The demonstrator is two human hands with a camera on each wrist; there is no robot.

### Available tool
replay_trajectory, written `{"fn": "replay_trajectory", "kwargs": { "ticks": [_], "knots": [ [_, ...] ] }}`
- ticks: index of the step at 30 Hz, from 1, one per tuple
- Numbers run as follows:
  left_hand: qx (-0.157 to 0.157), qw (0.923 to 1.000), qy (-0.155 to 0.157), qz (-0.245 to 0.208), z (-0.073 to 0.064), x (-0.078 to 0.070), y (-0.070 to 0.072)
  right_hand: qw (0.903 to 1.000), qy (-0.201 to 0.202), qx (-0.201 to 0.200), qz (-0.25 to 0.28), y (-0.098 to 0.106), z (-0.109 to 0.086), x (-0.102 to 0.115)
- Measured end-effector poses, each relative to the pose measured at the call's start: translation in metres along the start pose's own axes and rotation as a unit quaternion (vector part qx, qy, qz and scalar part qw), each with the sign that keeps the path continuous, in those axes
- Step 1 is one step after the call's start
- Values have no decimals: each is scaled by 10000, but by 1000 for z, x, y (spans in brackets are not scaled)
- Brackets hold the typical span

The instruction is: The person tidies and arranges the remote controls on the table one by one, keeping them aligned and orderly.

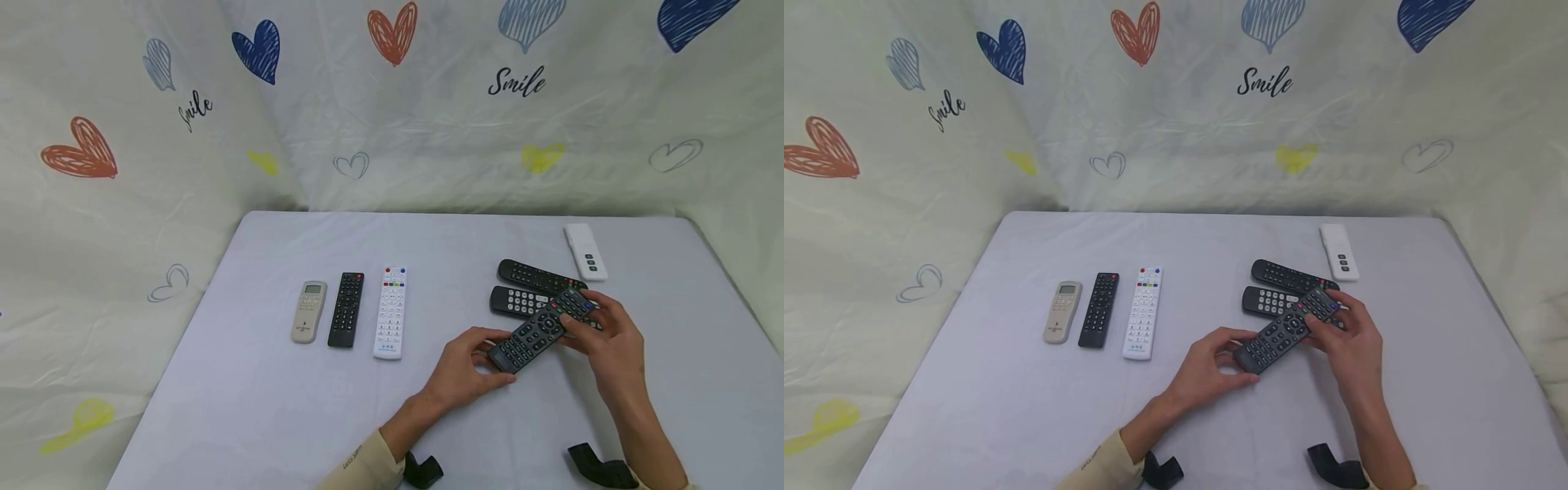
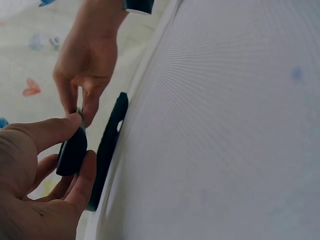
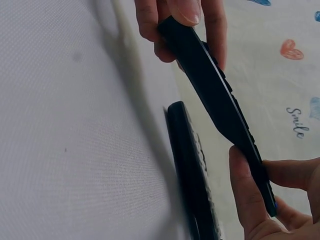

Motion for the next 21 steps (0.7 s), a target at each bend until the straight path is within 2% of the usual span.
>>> {"fn": "replay_trajectory", "kwargs": {
  "ticks": [5, 13, 21],
  "knots": [
    [-65, 10000, -64, -15, -1, -1, 1, 9997, -50, -13, -218, -2, 1, 0],
    [-181, 9994, -147, 263, -4, -3, 2, 9970, -2, 65, -765, -6, 3, 3],
    [-288, 9990, -10, 352, -7, -2, 5, 9906, 119, 282, -1331, -12, 3, 6]
  ]
}}
Point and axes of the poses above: each hand's wrist, its own z-axis towards the middle knuckle, its own y-axis out of the back of the hand, x = y × z, the point moved 7 cm from there along z, towards the middle knuckle, and after that the axes turned 3 degrees about y, right-handed, at the moved point
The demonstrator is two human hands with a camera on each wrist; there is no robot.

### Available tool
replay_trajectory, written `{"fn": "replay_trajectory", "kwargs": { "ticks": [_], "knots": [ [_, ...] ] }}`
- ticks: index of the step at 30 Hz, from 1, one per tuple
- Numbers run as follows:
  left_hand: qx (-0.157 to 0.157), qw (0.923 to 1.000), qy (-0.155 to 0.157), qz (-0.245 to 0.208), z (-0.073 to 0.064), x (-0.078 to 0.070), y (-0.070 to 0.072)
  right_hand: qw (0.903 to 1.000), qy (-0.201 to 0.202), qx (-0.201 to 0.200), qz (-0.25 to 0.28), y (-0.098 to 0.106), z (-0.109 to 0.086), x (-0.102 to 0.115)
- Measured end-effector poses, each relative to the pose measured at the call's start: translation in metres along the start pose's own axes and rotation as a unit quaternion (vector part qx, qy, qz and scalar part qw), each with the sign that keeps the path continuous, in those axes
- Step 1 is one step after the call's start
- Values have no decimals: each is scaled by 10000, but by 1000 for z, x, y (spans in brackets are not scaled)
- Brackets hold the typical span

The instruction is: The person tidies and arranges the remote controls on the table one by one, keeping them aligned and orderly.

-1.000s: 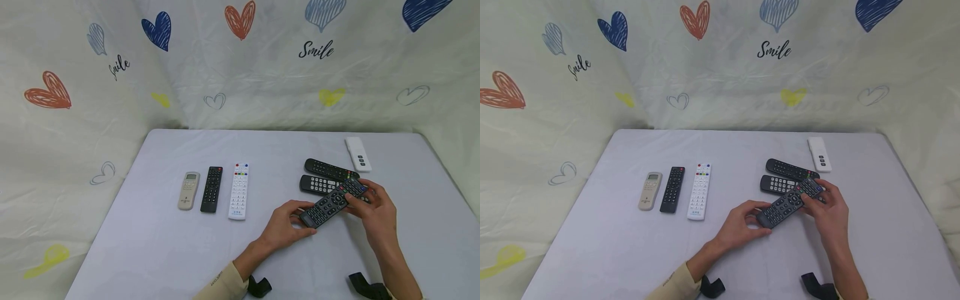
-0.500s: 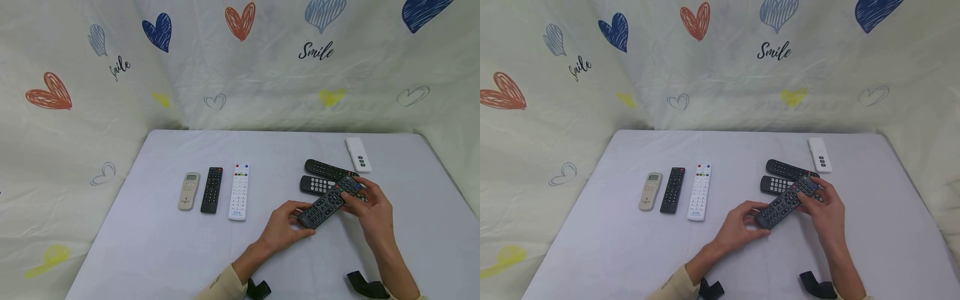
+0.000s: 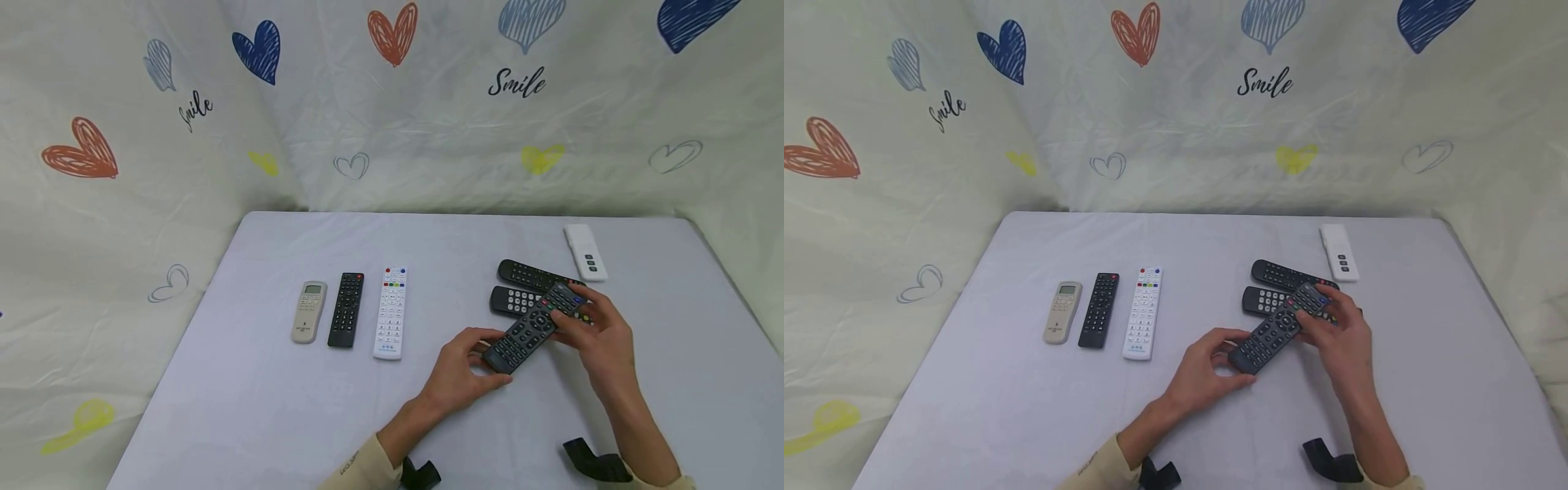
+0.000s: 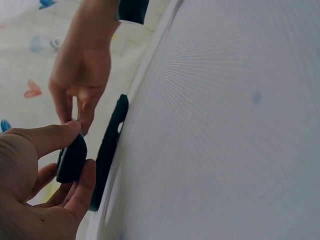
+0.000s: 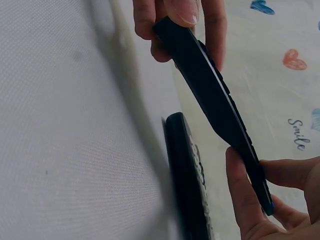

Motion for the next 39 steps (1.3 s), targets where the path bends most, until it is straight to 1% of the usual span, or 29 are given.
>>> {"fn": "replay_trajectory", "kwargs": {
  "ticks": [4, 10, 18, 21, 27, 31, 39],
  "knots": [
    [-11, 9999, 133, -12, -1, 1, 1, 9996, 76, 140, -252, -3, 1, 3],
    [-104, 9997, 204, 125, -3, 2, 5, 9981, 149, 281, -523, -9, 4, 8],
    [-197, 9993, 207, 229, -6, 1, 8, 9970, 415, 442, -473, -16, 3, 16],
    [-210, 9993, 209, 227, -7, 1, 9, 9969, 448, 451, -472, -18, 3, 17],
    [-328, 9990, 215, 207, -8, 3, 13, 9965, 448, 529, -473, -24, 5, 18],
    [-328, 9989, 233, 226, -7, 6, 13, 9963, 456, 573, -455, -26, 5, 19],
    [-394, 9987, 145, 284, -8, 6, 14, 9955, 376, 662, -566, -31, 9, 19]
  ]
}}
Point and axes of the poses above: each hand's wrist, its own z-axis towards the middle knuckle, its own y-axis out of the back of the hand, x = y × z, the point moved 7 cm from there along z, towards the middle knuckle, and after that the axes turned 3 degrees about y, right-handed, at the moved point
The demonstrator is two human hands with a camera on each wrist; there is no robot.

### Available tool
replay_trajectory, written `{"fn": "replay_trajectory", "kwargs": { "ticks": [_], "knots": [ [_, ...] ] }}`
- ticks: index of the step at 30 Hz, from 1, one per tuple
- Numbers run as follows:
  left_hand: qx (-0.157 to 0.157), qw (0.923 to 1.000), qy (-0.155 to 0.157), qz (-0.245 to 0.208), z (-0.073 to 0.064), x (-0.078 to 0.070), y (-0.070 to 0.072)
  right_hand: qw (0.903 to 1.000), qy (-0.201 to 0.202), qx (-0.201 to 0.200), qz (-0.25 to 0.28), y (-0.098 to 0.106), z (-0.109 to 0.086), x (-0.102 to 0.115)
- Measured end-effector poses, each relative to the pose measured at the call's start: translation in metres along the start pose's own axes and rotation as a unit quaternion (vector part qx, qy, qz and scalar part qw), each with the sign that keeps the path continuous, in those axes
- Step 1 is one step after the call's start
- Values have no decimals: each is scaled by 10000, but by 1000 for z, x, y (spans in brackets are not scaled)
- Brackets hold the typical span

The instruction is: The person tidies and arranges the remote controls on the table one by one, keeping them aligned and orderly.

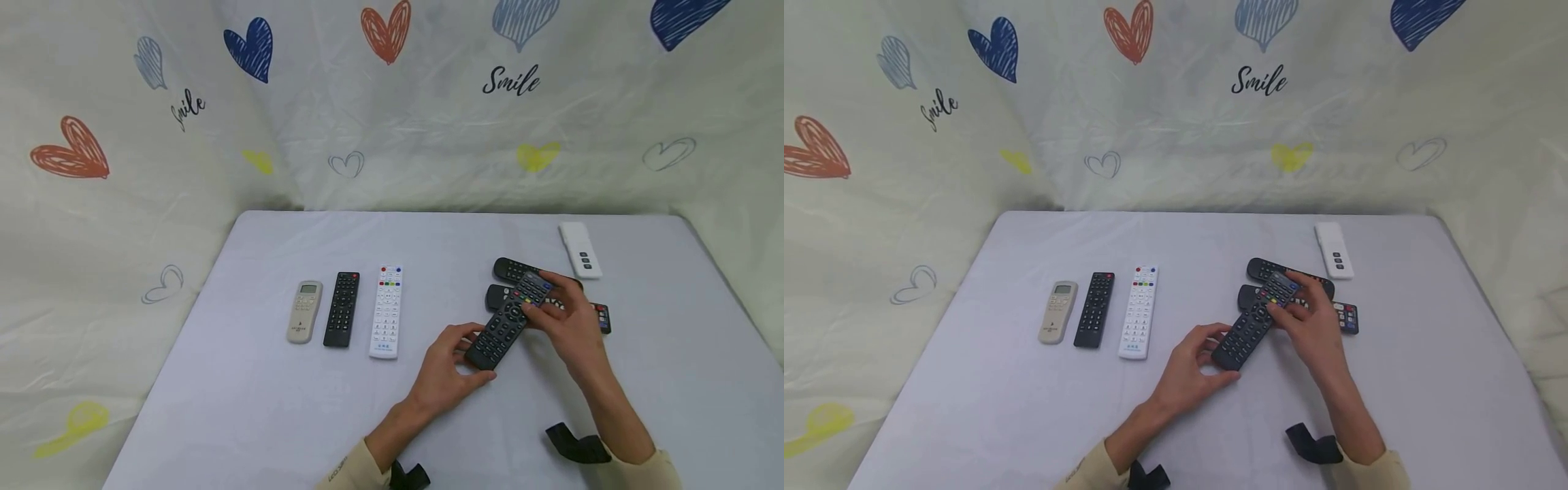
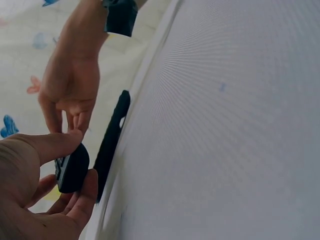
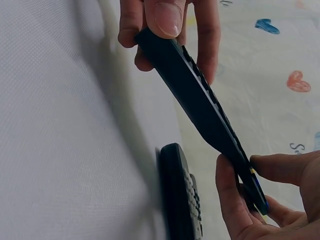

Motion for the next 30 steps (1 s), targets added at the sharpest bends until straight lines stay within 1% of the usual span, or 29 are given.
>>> {"fn": "replay_trajectory", "kwargs": {
  "ticks": [7, 14, 30],
  "knots": [
    [-32, 10000, 23, 60, -1, 0, 2, 9996, -4, 109, 267, -5, 2, 3],
    [-18, 9999, 72, 146, -1, 1, 3, 9992, 27, 150, 363, -9, 3, 7],
    [-101, 9994, 132, 313, -2, 0, 8, 9996, 50, 235, 118, -15, 6, 10]
  ]
}}
Point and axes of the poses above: each hand's wrist, its own z-axis towards the middle knuckle, its own y-axis out of the back of the hand, x = y × z, the point moved 7 cm from there along z, towards the middle knuckle, and after that the axes turned 3 degrees about y, right-handed, at the moved point
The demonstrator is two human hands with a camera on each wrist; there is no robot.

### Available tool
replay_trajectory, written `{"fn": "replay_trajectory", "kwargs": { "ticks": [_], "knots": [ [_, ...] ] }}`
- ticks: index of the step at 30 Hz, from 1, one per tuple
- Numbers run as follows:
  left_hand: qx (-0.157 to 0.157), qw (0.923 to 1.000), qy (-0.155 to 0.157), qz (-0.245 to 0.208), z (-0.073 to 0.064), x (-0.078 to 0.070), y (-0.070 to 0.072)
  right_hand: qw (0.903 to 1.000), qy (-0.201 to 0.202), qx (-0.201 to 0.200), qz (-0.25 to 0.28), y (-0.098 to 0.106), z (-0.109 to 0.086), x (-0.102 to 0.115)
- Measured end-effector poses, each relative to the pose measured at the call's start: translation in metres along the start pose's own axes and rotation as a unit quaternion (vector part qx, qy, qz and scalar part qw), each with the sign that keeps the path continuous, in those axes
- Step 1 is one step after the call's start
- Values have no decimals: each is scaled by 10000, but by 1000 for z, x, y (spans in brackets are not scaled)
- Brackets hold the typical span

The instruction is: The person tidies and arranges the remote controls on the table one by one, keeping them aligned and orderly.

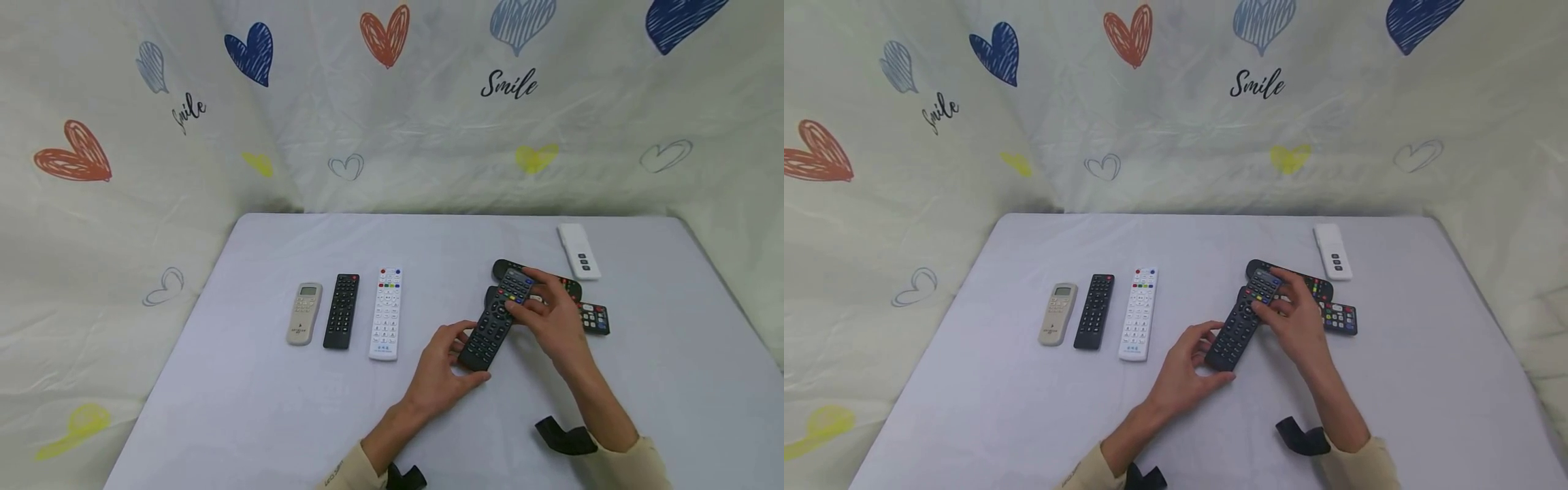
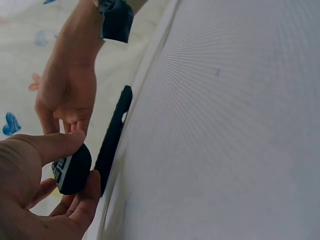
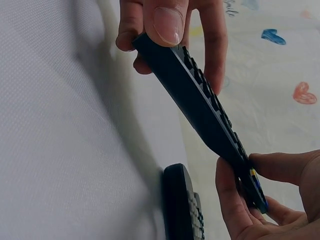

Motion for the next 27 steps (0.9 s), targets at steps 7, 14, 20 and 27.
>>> {"fn": "replay_trajectory", "kwargs": {
  "ticks": [7, 14, 20, 27],
  "knots": [
    [-54, 10000, 53, -12, -1, 0, 2, 10000, 30, 56, 46, -3, 1, 3],
    [-23, 9998, 183, -55, -3, 2, 1, 9999, -1, 69, 103, -5, 3, 3],
    [-22, 9997, 189, -141, -3, 4, 2, 9998, 10, 91, 166, -8, 4, 4],
    [-18, 9995, 232, -227, -4, 5, 4, 9999, 59, 145, 25, -10, 4, 4]
  ]
}}
Point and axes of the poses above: each hand's wrist, its own z-axis towards the middle knuckle, its own y-axis out of the back of the hand, x = y × z, the point moved 7 cm from there along z, towards the middle knuckle, and after that the axes turned 3 degrees about y, right-handed, at the moved point
